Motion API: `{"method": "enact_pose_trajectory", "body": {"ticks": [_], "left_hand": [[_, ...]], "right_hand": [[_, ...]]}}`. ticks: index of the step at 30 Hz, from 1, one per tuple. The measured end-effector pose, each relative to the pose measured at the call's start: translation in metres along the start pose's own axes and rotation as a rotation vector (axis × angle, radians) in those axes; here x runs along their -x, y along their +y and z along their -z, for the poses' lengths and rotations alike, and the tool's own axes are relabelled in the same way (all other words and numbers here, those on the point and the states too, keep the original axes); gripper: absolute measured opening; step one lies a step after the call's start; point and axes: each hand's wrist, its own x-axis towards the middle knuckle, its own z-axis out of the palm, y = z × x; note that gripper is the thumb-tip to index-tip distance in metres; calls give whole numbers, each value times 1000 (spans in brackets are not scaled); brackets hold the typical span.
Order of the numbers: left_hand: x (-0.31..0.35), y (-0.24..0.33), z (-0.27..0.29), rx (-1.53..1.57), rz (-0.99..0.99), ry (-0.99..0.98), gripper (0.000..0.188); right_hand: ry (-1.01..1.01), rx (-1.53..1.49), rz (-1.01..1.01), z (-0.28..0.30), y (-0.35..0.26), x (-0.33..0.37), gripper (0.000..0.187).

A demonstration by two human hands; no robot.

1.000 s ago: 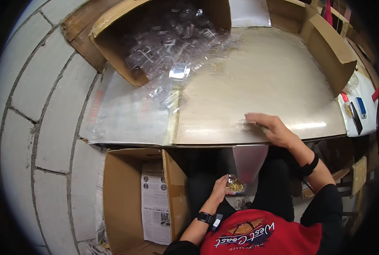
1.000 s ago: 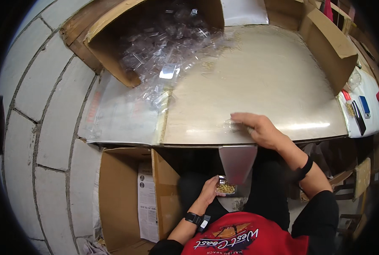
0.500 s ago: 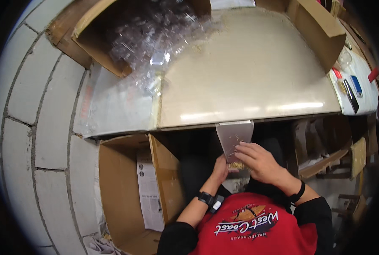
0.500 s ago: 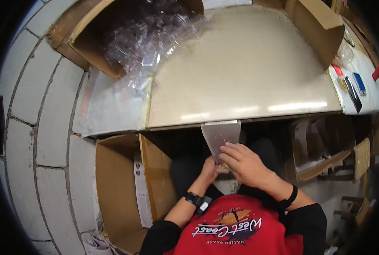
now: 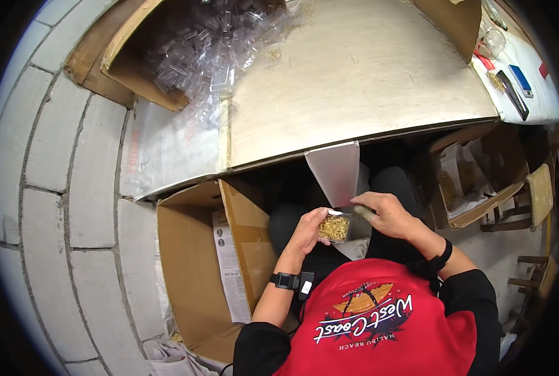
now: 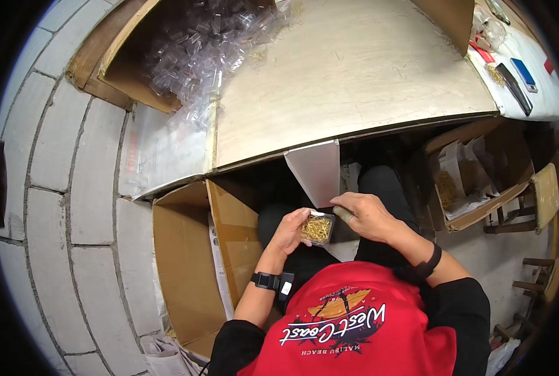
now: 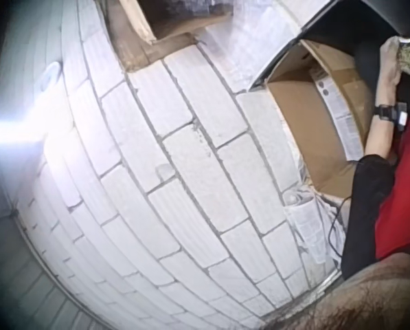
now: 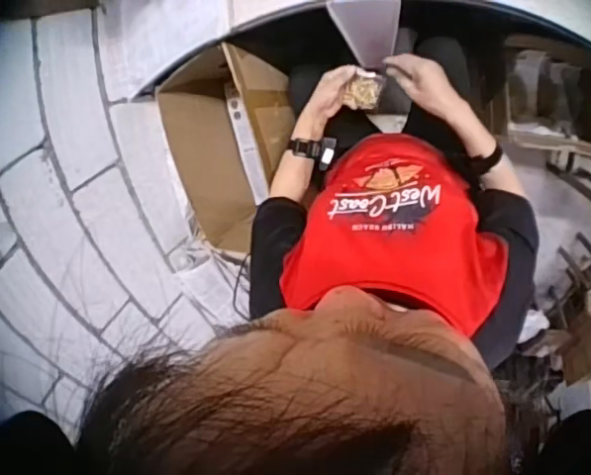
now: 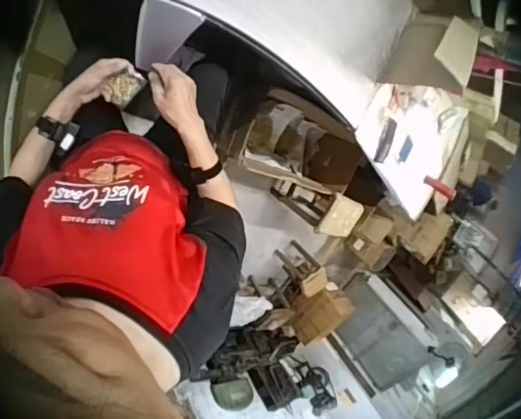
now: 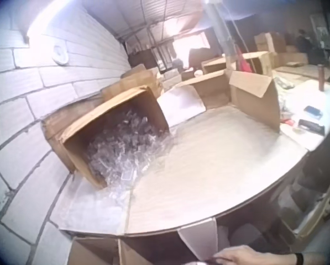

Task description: The person sits on the floor and repeatedly picks up small yellow metal springs from a table, placing them into small clear plastic containers. After filling several containers, the person places them into a cardboard box. Finally, the person handles a newspaper and a large bundle of springs.

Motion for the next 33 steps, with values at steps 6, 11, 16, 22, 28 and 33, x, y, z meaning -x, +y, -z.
{"method": "enact_pose_trajectory", "body": {"ticks": [6,11,16,22,28,33], "left_hand": [[17,43,-27,-11,-162,106,26],[26,64,-48,39,-211,168,24],[28,79,-50,-26,-285,206,22],[39,98,-48,-16,-332,294,22],[59,128,-34,31,-353,309,28],[105,153,17,71,-538,378,37]], "right_hand": [[92,73,153,-18,-12,-17,28],[196,291,259,-11,-30,-17,37],[291,317,331,-4,-42,-30,40],[86,462,477,-5,-58,-43,45],[196,223,480,-10,-79,-68,47],[271,178,452,-9,-94,-87,47]]}}
